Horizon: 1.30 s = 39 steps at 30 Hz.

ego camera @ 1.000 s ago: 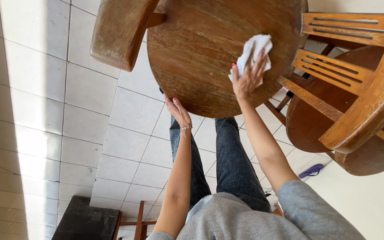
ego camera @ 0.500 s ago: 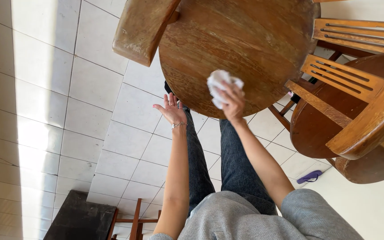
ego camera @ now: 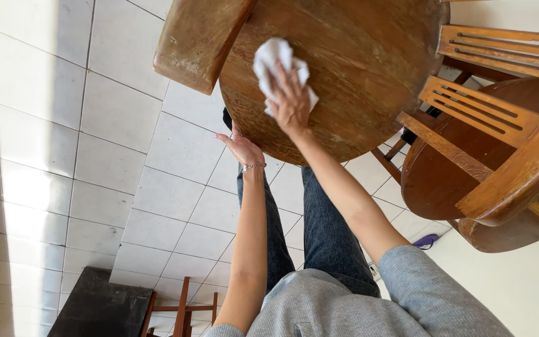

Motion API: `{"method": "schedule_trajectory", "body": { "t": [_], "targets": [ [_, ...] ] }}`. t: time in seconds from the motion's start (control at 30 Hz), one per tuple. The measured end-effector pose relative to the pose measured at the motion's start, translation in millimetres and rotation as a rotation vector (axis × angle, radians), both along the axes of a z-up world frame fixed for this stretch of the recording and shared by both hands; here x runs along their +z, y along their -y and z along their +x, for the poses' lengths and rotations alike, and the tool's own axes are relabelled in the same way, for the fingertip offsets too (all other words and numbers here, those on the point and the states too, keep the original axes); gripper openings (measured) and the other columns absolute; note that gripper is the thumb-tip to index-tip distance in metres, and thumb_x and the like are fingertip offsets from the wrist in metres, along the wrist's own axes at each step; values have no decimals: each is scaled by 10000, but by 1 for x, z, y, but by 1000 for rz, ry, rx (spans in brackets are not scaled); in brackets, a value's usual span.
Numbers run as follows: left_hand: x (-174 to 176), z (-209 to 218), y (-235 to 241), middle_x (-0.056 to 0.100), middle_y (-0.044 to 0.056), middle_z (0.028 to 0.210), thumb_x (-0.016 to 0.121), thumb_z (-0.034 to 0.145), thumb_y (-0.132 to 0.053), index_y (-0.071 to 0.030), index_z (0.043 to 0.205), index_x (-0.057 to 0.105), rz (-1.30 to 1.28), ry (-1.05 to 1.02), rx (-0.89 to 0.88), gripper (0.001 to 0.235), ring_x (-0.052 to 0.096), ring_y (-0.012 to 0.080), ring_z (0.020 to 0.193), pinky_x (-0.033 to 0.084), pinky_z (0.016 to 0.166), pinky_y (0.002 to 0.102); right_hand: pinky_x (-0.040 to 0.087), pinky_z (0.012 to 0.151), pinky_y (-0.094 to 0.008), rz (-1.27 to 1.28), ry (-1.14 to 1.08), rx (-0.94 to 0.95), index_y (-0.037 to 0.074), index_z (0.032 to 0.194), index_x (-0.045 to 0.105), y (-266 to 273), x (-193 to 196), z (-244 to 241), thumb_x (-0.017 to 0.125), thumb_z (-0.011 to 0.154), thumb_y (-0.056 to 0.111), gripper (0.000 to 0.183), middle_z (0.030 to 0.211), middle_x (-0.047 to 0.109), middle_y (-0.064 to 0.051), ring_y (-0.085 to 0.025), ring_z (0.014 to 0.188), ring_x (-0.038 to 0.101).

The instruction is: Wiping a wooden chair with a white cloth.

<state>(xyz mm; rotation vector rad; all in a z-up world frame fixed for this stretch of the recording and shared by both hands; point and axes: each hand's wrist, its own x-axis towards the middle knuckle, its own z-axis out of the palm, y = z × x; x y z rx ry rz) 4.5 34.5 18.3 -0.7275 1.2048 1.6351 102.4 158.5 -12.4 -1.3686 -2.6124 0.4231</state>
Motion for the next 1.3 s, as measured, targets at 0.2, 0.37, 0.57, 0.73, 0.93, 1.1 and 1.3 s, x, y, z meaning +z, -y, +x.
{"method": "schedule_trajectory", "body": {
  "t": [0.2, 0.37, 0.57, 0.73, 0.93, 1.1, 1.3],
  "targets": [
    [-26, -1, 27, 314, 176, 1635, 207, 947, -748, -24, 1572, 265, -196, -50, 29, 958, 270, 303, 1519, 169, 1221, 467, 376, 1236, -469, -254, -213, 172, 260, 1355, 643, 101, 30, -2, 792, 912, 290, 468, 1543, 500, 95, -225, 1460, 443],
    [-33, 10, 16, 269, 151, 1649, 245, 991, -668, -15, 1575, 252, -420, -326, -153, 876, 228, 269, 1530, 183, 1217, 453, 352, 1283, -514, -119, -153, -398, 216, 1463, 576, 59, 69, 130, 599, 1064, 219, 399, 1587, 469, -28, -346, 1497, 421],
    [2, 28, -51, 225, 186, 1677, 344, 1072, -550, 1, 1570, 297, -706, -881, -308, 744, 233, 339, 1549, 249, 1250, 472, 276, 1291, -555, 22, 153, -731, 199, 1649, 224, -21, 8, 199, 426, 1114, 400, 606, 1720, 120, -77, -409, 1565, 217],
    [35, 58, -73, 240, 186, 1692, 394, 1096, -515, -18, 1565, 335, -677, -1065, -412, 685, 265, 360, 1556, 262, 1265, 486, 363, 1296, -537, 150, 105, -610, 300, 1663, 175, -78, -15, 105, 542, 1121, 326, 654, 1745, 68, 11, -326, 1598, 171],
    [31, 79, -68, 304, 159, 1672, 373, 1093, -521, -39, 1562, 355, -752, -1138, -507, 673, 314, 346, 1543, 265, 1255, 499, 547, 1096, -425, -57, -264, 15, 242, 1516, 478, -6, -2, 25, 690, 976, 53, 610, 1621, 387, 12, -292, 1477, 432],
    [37, 83, -68, 243, 124, 1700, 338, 1115, -483, -86, 1579, 346, -692, -1189, -589, 611, 250, 334, 1576, 122, 1272, 550, 292, 1296, -539, -132, -309, -452, 121, 1548, 441, 23, 85, 107, 498, 1054, 150, 499, 1642, 366, -94, -383, 1528, 372],
    [12, 99, -93, 208, 103, 1712, 383, 1121, -362, -140, 1583, 374, -559, -1387, -1053, 513, 187, 297, 1603, 17, 1287, 583, 181, 1317, -549, 10, 132, -805, 84, 1658, 111, -25, 9, 206, 374, 1151, 402, 654, 1726, 29, -147, -363, 1590, 100]
  ]
}}
